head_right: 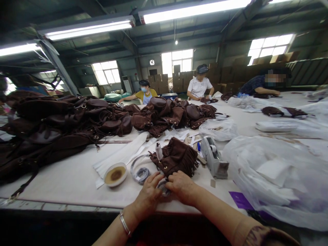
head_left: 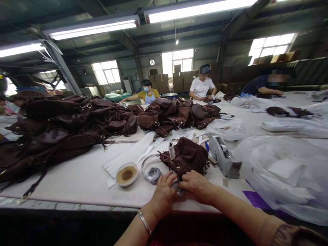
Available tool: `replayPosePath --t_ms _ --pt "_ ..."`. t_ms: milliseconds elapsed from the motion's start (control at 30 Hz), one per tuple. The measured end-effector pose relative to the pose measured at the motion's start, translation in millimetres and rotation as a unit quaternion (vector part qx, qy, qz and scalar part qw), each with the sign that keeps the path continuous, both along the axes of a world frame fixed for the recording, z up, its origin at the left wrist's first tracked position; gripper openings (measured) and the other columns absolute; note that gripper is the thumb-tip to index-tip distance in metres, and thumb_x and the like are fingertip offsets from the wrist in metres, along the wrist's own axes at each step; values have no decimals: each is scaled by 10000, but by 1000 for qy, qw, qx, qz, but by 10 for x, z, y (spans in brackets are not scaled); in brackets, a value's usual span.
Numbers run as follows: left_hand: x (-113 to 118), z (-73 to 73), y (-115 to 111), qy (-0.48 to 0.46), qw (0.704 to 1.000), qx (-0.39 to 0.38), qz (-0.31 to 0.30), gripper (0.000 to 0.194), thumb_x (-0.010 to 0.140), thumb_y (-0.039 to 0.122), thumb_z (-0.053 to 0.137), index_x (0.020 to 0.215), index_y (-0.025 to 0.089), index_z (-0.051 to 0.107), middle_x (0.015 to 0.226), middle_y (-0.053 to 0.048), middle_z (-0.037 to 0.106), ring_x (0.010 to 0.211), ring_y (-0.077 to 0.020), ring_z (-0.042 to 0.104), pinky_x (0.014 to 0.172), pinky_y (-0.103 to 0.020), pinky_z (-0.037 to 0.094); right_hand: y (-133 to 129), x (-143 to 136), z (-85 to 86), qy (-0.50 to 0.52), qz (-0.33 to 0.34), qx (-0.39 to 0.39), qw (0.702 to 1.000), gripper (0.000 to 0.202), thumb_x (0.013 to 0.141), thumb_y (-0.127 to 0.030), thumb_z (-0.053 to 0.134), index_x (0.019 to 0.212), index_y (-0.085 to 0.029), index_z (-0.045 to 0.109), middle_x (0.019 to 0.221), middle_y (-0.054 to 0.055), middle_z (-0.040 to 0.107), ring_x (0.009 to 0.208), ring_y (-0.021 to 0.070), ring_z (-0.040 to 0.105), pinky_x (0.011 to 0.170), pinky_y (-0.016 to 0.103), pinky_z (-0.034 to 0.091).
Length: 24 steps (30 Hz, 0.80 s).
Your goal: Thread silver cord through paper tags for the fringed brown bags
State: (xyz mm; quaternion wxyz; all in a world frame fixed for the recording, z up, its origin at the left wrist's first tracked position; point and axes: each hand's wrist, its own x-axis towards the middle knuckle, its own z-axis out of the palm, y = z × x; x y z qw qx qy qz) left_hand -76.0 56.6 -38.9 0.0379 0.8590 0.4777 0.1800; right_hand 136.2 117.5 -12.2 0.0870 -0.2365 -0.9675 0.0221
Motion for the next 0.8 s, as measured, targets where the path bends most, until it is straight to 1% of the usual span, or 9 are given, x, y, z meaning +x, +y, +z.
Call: replayPosePath --t_ms 100,200,333,433,533,600,633,700,800 --pt "-89 43 -90 -5 1000 -18 -2 83 852 198 689 911 200 747 1518 -80 467 1452 -327 321 1174 -524 345 -34 -22 33 -7 4 14 1000 112 944 -241 601 997 -240 699 929 51 626 863 201 500 730 347 272" --pt "-135 123 -204 8 998 -55 5 79 845 154 664 879 184 730 1505 -78 487 1462 -342 305 1179 -545 335 -61 -80 -21 -13 1 9 1000 119 948 -284 610 996 -251 714 921 52 617 863 204 483 721 352 263" --pt "-41 193 -304 2 995 -70 74 159 845 233 684 990 180 721 1444 -111 547 1437 -374 343 1171 -610 313 -57 -154 -124 -16 6 1 1000 93 926 -291 647 942 -232 717 895 45 616 861 200 481 716 352 272" --pt "139 99 -312 -29 989 -42 138 364 767 343 787 1071 159 708 1401 -160 566 1388 -411 399 1135 -625 361 -46 -174 -171 -9 19 -8 1000 167 898 -365 682 880 -202 710 885 48 627 865 207 496 738 357 305" --pt "284 -105 -279 -54 985 2 165 264 814 250 734 1062 162 714 1297 -160 625 1284 -378 516 1075 -590 451 -42 -134 -189 19 13 -35 999 137 890 -323 674 874 -191 707 904 54 641 881 216 525 770 361 352" --pt "325 -229 -259 -77 982 39 168 237 863 206 657 1090 166 712 1286 -160 625 1245 -348 547 1064 -560 475 -25 -72 -189 69 -5 -76 995 106 880 -229 650 958 -196 714 932 55 647 899 212 549 792 348 394" --pt "331 -271 -254 -91 980 53 168 245 872 197 635 1103 165 711 1294 -163 617 1240 -340 547 1068 -547 476 -9 -36 -187 102 -17 -97 990 166 878 -181 626 1019 -197 712 949 59 650 911 207 560 803 335 414" --pt "336 -310 -250 -118 977 69 166 254 855 162 621 1091 162 716 1299 -162 609 1240 -330 539 1079 -524 473 36 26 -185 165 -43 -121 978 281 878 -111 575 1113 -195 706 970 67 653 922 195 574 817 311 445" --pt "352 -295 -256 -144 975 77 151 291 802 88 615 1062 163 721 1284 -152 609 1213 -312 545 1072 -503 484 114 54 -210 201 -76 -119 969 307 879 -75 545 1079 -208 735 963 68 650 915 191 576 823 301 459"
